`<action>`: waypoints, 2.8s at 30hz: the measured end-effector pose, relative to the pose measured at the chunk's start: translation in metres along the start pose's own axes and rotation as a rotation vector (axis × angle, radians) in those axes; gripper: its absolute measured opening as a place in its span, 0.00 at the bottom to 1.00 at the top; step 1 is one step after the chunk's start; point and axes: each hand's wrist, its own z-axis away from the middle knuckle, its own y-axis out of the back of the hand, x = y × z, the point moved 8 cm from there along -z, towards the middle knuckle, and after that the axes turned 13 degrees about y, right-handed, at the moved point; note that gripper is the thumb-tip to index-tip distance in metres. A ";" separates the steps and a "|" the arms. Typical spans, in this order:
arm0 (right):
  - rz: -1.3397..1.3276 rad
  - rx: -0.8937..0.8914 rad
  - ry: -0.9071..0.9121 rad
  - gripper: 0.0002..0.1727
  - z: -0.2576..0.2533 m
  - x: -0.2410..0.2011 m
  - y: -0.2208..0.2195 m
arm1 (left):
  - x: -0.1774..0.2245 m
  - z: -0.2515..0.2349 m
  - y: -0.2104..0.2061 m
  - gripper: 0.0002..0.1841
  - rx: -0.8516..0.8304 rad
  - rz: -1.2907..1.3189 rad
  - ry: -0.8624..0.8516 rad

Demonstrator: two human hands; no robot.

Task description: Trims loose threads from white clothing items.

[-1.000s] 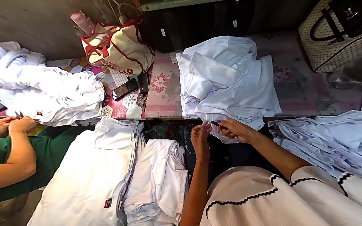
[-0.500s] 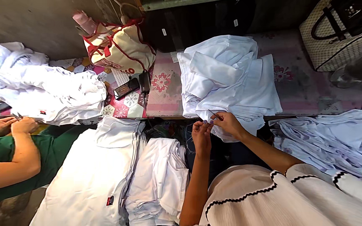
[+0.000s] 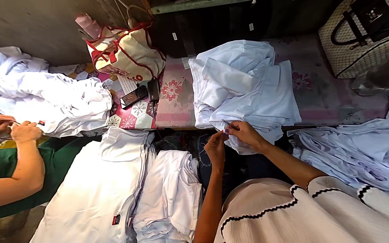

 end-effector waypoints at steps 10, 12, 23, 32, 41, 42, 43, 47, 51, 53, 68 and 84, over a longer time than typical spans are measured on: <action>-0.304 -0.320 -0.296 0.25 0.033 0.010 -0.006 | -0.014 0.006 0.005 0.10 -0.221 0.274 0.347; -0.345 -0.341 -0.309 0.26 0.031 0.014 -0.014 | -0.012 0.006 0.004 0.09 -0.231 0.244 0.303; -0.472 -0.158 -0.339 0.21 0.023 0.023 -0.018 | -0.018 0.013 0.004 0.07 -0.216 0.282 0.260; 0.797 0.105 0.310 0.22 -0.008 -0.047 0.005 | -0.037 0.001 0.002 0.12 -0.057 0.439 0.580; 0.981 0.506 0.921 0.06 0.053 -0.071 0.089 | 0.021 0.006 0.016 0.04 0.104 -0.508 -0.260; 1.055 0.463 0.739 0.06 0.054 -0.053 0.101 | 0.018 0.008 0.012 0.04 0.088 -0.518 -0.248; 1.050 0.369 0.478 0.09 0.051 -0.031 0.113 | 0.014 0.008 0.009 0.04 0.069 -0.510 -0.221; 0.631 0.303 0.136 0.22 0.074 -0.025 0.124 | -0.004 0.009 0.008 0.06 -0.022 -0.364 -0.036; -0.011 0.086 -0.054 0.23 0.077 -0.028 0.060 | -0.001 0.014 0.005 0.06 -0.069 -0.256 0.061; -0.194 -0.076 -0.209 0.24 0.070 -0.006 0.025 | 0.000 0.018 0.002 0.05 -0.087 -0.239 0.081; -0.372 -0.049 -0.352 0.21 0.037 0.035 -0.012 | -0.007 0.024 -0.004 0.05 -0.110 -0.210 0.046; 1.022 0.569 0.268 0.18 0.068 -0.020 0.087 | -0.017 -0.013 -0.046 0.16 -0.119 0.160 0.324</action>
